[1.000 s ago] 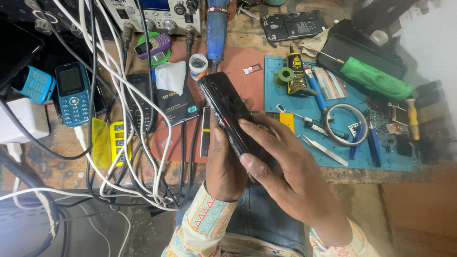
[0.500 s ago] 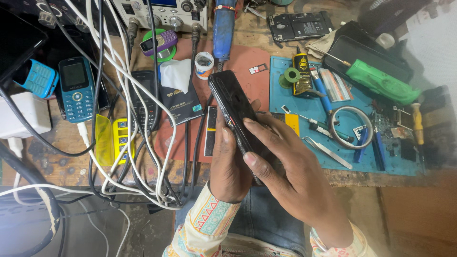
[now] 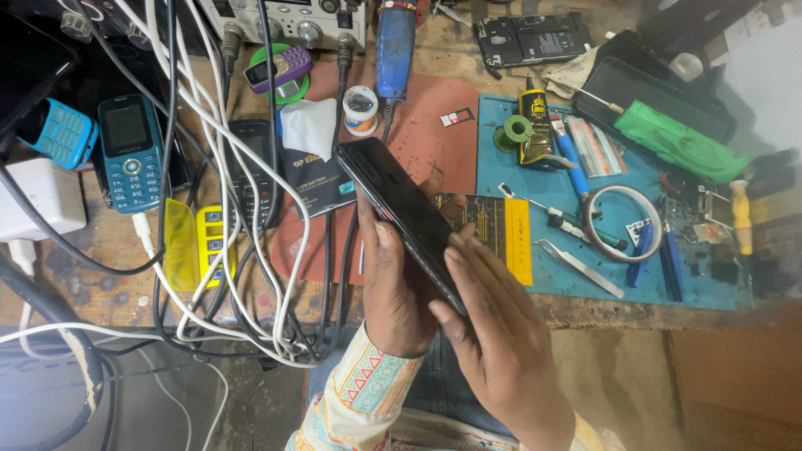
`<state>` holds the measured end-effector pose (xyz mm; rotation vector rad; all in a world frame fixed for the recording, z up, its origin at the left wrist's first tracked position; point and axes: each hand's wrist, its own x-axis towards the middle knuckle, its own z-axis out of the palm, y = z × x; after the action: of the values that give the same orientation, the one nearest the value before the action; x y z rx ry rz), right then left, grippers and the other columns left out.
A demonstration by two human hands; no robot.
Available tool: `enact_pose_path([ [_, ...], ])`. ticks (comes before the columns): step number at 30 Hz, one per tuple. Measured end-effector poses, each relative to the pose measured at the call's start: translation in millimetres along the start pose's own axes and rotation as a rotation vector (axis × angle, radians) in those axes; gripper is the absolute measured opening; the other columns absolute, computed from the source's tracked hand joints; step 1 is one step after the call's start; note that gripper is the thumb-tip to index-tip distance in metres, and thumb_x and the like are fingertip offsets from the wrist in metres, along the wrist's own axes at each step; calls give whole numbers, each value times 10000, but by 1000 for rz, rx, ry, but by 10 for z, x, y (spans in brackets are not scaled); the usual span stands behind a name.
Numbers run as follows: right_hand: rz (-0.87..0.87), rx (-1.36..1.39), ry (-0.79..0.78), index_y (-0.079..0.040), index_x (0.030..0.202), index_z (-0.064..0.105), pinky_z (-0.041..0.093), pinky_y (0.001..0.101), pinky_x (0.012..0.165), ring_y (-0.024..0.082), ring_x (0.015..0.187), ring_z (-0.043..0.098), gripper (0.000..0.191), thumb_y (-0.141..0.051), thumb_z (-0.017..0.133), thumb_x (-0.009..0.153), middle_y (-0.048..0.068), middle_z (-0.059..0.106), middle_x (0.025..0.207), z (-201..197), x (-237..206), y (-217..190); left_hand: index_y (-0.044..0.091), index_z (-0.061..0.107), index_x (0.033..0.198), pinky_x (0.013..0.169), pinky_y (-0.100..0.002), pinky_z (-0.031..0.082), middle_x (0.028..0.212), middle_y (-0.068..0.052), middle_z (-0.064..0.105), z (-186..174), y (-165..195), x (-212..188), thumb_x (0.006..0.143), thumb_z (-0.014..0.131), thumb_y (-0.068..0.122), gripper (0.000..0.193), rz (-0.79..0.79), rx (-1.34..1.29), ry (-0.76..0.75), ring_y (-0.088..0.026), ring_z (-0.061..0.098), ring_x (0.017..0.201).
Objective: The person uses a screwdriver to unscrew and pry open a disassembled smartphone on a cluttered repair bench, then handles a replacement LCD screen, applies adhesive from a glue tube to the screen, and secures it to the phone with rubber bands.
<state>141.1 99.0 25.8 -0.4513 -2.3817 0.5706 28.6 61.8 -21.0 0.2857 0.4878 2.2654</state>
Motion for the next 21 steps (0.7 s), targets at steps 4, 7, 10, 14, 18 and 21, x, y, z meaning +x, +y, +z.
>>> enact_pose_path([
  [4, -24, -7, 80, 10, 1432, 500, 562, 445, 1034, 410, 1299, 653, 442, -40, 626, 1011, 255, 606, 1416, 71, -128, 83, 310, 42, 1673, 1109, -612, 465, 1520, -158, 456, -12, -17, 13, 1067, 498, 365, 760, 16, 0, 1, -386, 531, 1350],
  [7, -17, -20, 94, 23, 1408, 527, 573, 442, 1015, 404, 1262, 669, 430, -40, 635, 996, 250, 625, 1374, 85, -170, 133, 313, 38, 1674, 1088, -615, 473, 1510, -143, 459, -45, -20, 4, 1065, 521, 358, 779, 7, -12, -32, -390, 527, 1346],
  [10, -7, -6, 125, 23, 1377, 551, 581, 429, 993, 395, 1230, 688, 375, -53, 626, 1018, 250, 652, 1335, 101, -200, 164, 279, 101, 1657, 1098, -624, 474, 1506, -132, 458, -74, -39, 7, 1054, 558, 346, 759, 29, -8, -62, -383, 530, 1349],
  [14, 200, 82, 191, -5, 1328, 619, 573, 327, 844, 253, 996, 731, 325, -129, 635, 1028, 159, 741, 1141, 86, -291, 207, 79, 355, 1560, 1065, -554, 506, 1313, -106, 525, -115, -1, 19, 1081, 577, 252, 556, -12, 5, -29, -302, 557, 1222],
  [18, 515, 300, 177, -1, 1278, 693, 455, 231, 635, 88, 693, 561, 314, -167, 660, 1013, 42, 687, 843, 25, -321, 346, 22, 491, 1406, 969, -443, 533, 1177, -99, 616, -136, 97, 40, 1057, 606, 80, 372, -1, 82, -33, -234, 614, 1089],
  [21, 624, 513, 107, 41, 1300, 708, 381, 216, 588, 75, 672, 493, 349, -138, 701, 1001, 54, 643, 805, -51, -288, 385, 16, 530, 1352, 1021, -400, 538, 1245, -108, 668, -117, 165, 41, 1007, 644, -8, 364, 65, 127, -64, -216, 660, 1145],
])
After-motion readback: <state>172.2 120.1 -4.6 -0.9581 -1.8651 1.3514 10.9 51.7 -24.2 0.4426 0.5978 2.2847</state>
